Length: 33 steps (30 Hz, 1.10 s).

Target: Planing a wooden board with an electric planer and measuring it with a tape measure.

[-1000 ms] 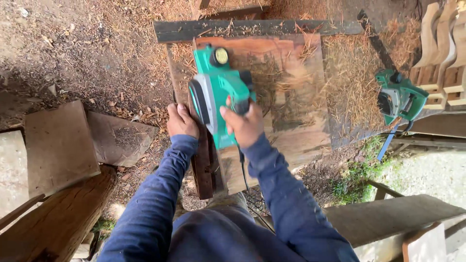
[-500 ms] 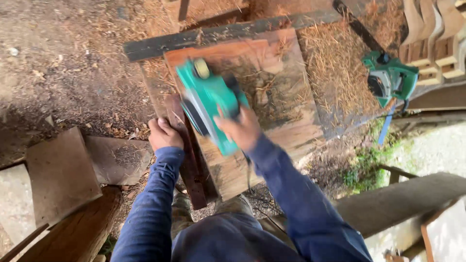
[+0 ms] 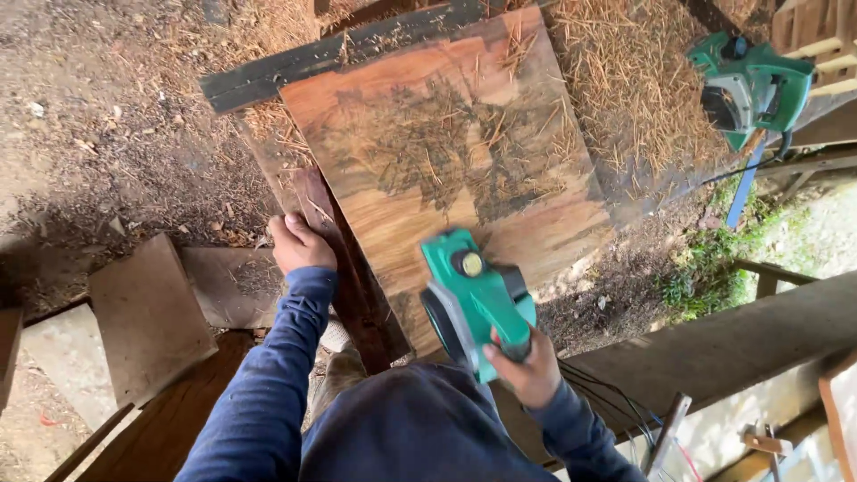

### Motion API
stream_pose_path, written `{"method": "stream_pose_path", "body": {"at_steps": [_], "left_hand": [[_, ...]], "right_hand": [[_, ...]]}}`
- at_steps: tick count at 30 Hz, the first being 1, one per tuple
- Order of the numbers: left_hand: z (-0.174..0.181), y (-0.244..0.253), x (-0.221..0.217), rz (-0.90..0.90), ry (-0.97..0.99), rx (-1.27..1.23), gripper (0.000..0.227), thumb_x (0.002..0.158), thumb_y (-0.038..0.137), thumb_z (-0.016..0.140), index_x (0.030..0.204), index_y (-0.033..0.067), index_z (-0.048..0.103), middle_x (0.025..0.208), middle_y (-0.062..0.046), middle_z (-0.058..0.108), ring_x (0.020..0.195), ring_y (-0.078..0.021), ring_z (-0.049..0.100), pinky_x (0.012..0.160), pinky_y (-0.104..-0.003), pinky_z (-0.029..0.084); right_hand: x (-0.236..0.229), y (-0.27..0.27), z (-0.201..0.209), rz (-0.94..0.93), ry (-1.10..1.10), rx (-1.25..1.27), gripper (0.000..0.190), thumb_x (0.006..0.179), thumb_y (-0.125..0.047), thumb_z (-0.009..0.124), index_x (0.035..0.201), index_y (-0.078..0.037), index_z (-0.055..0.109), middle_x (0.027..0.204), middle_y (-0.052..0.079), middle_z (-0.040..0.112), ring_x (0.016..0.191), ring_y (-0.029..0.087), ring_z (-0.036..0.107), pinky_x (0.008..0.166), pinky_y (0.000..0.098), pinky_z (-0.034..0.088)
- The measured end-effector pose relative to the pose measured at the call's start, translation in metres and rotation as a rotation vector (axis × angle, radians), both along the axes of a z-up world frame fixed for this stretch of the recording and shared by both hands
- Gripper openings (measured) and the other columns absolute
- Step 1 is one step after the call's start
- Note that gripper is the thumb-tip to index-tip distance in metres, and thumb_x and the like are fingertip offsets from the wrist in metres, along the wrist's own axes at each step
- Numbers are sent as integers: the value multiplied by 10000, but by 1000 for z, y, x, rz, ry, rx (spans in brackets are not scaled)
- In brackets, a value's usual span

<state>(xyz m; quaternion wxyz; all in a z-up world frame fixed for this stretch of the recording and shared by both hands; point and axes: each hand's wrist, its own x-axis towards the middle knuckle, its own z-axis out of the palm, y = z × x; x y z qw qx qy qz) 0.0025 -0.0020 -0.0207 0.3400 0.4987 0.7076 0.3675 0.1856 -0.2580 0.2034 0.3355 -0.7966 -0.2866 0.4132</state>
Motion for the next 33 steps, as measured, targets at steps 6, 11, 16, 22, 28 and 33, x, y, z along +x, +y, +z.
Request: {"method": "stream_pose_path", "body": {"at_steps": [6,11,16,22,28,33], "left_hand": [[2,1,-1,0,-23,5,343,1109,344,440,973,42,530,788,-261,640,754,-516,620,638,-557,454],[8,1,0,-5,-82,8,339,1109,341,428,971,45,520,785,-253,636,745,-497,631,647,-548,469],[-3,0,-1,15,32,-28,323,1098,324,469,961,43,550,801,-272,635,768,-533,598,654,-579,440],[-6,1,-3,-2,27,-7,320,1099,309,476,966,32,565,841,-271,649,797,-534,605,677,-585,447],[-8,1,-3,-17,23,30,320,1096,300,481,972,19,568,857,-281,643,806,-529,607,688,-572,458],[-3,2,-5,-16,29,-11,317,1102,303,466,986,26,565,849,-274,657,804,-523,622,685,-569,463]], "right_hand": [[3,132,-15,29,83,130,166,870,-140,751,957,-99,617,642,-27,592,501,67,527,454,277,433],[9,243,-34,108,90,316,177,891,-108,763,1003,-76,629,692,-23,603,503,71,516,439,286,423],[15,362,-58,33,162,443,210,821,-98,770,991,-63,653,633,-7,615,424,94,522,378,298,430],[31,319,-45,222,154,399,167,884,-139,759,987,-77,644,633,-12,585,454,84,505,405,289,399],[43,70,1,50,68,26,178,854,-133,753,981,-94,634,662,-26,567,540,70,516,474,275,416],[43,-58,-17,-123,65,-16,172,819,-63,777,931,-75,648,645,-23,586,537,65,517,475,264,412]]}}
